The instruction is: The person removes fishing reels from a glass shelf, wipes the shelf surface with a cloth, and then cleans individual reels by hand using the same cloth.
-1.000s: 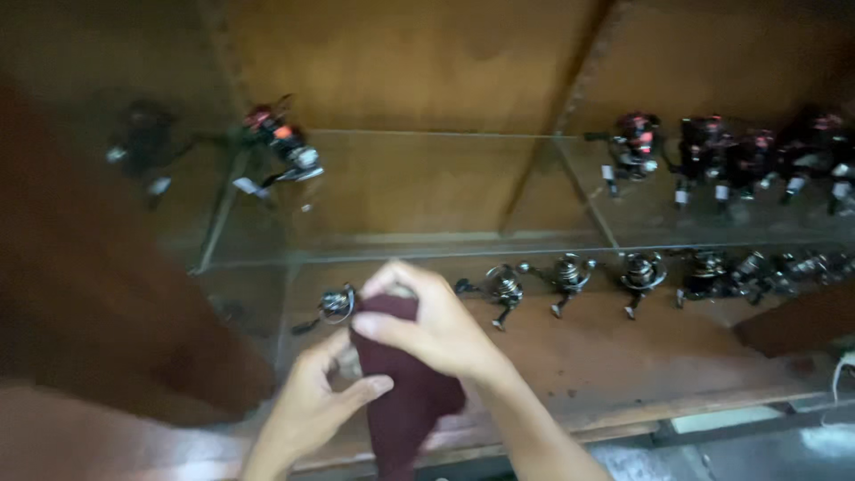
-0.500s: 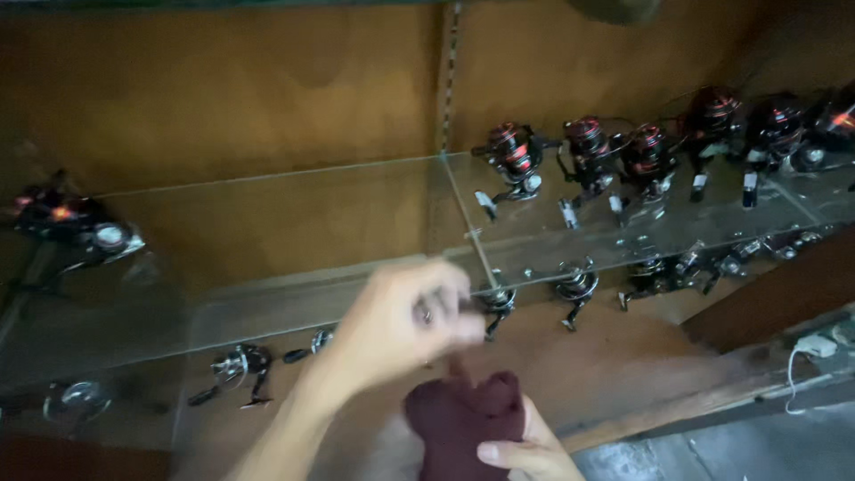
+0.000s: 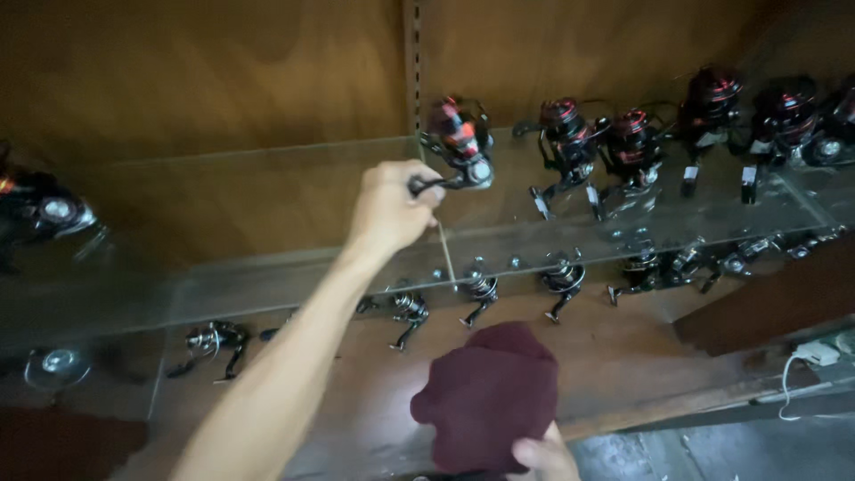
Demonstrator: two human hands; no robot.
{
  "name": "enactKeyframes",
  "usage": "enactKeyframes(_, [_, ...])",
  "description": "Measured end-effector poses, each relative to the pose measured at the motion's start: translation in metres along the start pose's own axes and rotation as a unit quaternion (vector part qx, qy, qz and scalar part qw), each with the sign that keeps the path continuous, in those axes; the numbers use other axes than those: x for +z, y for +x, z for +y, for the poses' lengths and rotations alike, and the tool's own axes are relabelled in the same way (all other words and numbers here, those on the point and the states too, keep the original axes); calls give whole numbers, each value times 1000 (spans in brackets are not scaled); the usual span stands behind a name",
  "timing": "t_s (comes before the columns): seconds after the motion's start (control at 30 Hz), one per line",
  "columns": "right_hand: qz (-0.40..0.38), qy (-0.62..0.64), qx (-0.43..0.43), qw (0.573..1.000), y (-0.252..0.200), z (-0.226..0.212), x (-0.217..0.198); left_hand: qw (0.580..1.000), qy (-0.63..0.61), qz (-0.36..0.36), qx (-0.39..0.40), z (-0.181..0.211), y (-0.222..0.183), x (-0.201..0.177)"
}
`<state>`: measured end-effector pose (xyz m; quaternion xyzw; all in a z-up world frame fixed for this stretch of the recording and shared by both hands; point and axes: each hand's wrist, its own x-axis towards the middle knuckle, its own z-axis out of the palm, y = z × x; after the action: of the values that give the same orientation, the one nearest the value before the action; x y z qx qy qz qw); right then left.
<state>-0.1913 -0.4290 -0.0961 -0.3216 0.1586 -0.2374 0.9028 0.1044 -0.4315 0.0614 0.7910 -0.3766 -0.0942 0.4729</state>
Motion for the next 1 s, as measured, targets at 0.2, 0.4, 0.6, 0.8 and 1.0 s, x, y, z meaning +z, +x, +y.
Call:
enactKeyframes(0.2, [85,107,25,990,14,-3,-42,982,56,77,161,11,-86,-81])
enactKeyframes(0.4, [236,-61,-184,952,22,-22,35,959,100,85,249,8,-203,-123])
enactKeyframes(0.6, [76,-227,-128,963,12,60,114,954,151,80,248,4,-307,-114])
enactKeyframes(0.8, [15,-54,-30,998,-22,108,134,929,-83,302,195,-20,-361,-104])
enactKeyframes(1.0, [20,-152,66,986,-53,138,147,827,-491,272,45,-97,-376,-51])
